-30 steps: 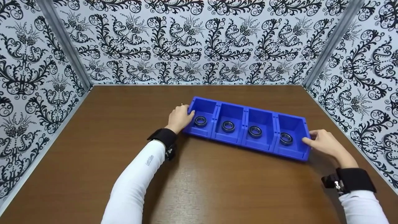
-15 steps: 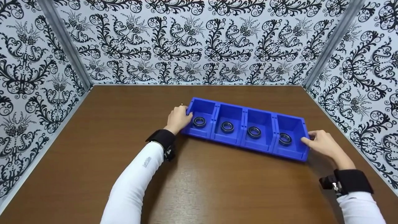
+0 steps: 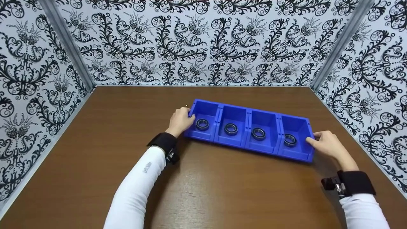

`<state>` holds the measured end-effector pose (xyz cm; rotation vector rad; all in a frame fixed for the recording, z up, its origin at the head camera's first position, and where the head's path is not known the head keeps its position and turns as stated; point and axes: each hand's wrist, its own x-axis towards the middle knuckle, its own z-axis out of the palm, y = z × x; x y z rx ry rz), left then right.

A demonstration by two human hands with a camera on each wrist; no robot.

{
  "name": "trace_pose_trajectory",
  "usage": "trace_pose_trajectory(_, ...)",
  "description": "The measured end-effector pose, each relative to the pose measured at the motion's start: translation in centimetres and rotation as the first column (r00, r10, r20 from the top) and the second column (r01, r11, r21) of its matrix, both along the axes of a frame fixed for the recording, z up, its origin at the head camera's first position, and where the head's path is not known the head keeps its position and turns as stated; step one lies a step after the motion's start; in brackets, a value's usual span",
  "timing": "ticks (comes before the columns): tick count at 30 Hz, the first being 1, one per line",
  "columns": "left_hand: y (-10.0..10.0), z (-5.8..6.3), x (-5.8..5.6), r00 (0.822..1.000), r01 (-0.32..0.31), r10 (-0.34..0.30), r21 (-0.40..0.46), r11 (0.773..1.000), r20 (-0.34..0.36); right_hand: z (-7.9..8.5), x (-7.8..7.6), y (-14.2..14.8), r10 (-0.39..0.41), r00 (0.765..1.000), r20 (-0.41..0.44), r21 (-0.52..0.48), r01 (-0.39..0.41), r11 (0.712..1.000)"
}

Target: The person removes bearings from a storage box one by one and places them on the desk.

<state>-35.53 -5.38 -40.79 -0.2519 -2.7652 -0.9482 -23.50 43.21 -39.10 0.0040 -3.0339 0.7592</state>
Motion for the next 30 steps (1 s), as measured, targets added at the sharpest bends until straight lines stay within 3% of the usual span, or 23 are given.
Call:
trace_pose_trajectory(5,-0.5,0.0,0.1,1.000,-0.001,0.001,0.011,1.000,0.005,0.0,-0.6,-0.4,-0.006,1.000,0.006,-0.018,0.006,1.000)
trace_pose_trajectory(24,-2.3,0.2,0.2,0.998,-0.038,0.034,0.084,0.996,0.052,-0.5,-2.3,-2.8,-0.066,0.989,-0.134,-0.020,0.063,0.998)
trace_pose_trajectory(30,-2.7,0.0,0.2,0.998,-0.046,0.040,0.105,0.993,0.050,-0.7,-2.8,-3.4,-0.093,0.986,-0.135,-0.040,0.088,0.995)
